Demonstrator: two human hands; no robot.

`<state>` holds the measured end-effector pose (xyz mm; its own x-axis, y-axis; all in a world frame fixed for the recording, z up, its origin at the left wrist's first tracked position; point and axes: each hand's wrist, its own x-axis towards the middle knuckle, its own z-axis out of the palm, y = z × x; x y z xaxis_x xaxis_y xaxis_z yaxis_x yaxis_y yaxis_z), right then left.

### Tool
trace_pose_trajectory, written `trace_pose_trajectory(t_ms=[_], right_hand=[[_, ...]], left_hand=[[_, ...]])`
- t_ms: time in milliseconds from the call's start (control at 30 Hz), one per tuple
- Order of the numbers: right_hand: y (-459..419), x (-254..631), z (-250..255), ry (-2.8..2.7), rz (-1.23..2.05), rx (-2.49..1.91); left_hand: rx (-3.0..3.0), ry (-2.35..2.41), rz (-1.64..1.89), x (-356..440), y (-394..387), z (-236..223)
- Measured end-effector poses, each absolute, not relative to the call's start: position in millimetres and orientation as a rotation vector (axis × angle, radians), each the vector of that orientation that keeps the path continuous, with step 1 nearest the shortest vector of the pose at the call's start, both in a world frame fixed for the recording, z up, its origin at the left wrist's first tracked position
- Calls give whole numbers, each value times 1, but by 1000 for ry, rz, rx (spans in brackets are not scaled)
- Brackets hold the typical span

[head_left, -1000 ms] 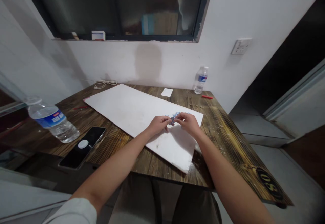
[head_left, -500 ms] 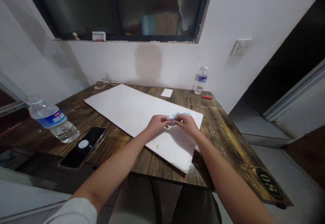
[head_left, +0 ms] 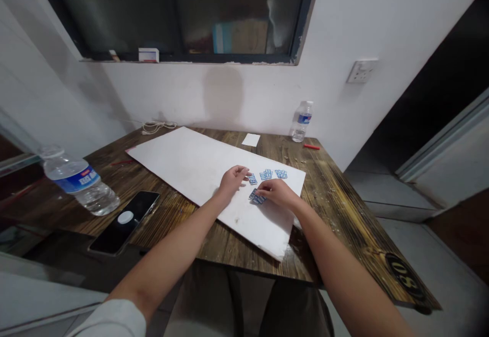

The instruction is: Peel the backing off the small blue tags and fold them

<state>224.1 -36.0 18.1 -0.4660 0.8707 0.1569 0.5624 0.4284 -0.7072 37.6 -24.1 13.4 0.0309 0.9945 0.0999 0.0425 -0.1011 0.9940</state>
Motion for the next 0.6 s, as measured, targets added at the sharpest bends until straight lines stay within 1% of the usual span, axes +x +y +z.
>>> trace_pose_trajectory(t_ms=[100, 200, 267, 400, 500, 600], right_hand=[[-34, 223, 16, -2142, 706, -1122], [-32, 224, 16, -1915, 591, -1050], [-34, 225, 18, -1748, 626, -1060], [-41, 227, 28, -1487, 759, -1151], [-46, 225, 34, -1428, 766, -962], [-49, 222, 34, -1383, 922, -893]], left_hand=[[1160, 915, 1226, 35, -29, 26], [1021, 646, 1198, 35, -35, 38], [995, 560, 1228, 36, -37, 41], [1040, 597, 1384, 38, -34, 36], [1007, 639, 1484, 34, -31, 32], [909, 686, 1468, 28, -30, 32]])
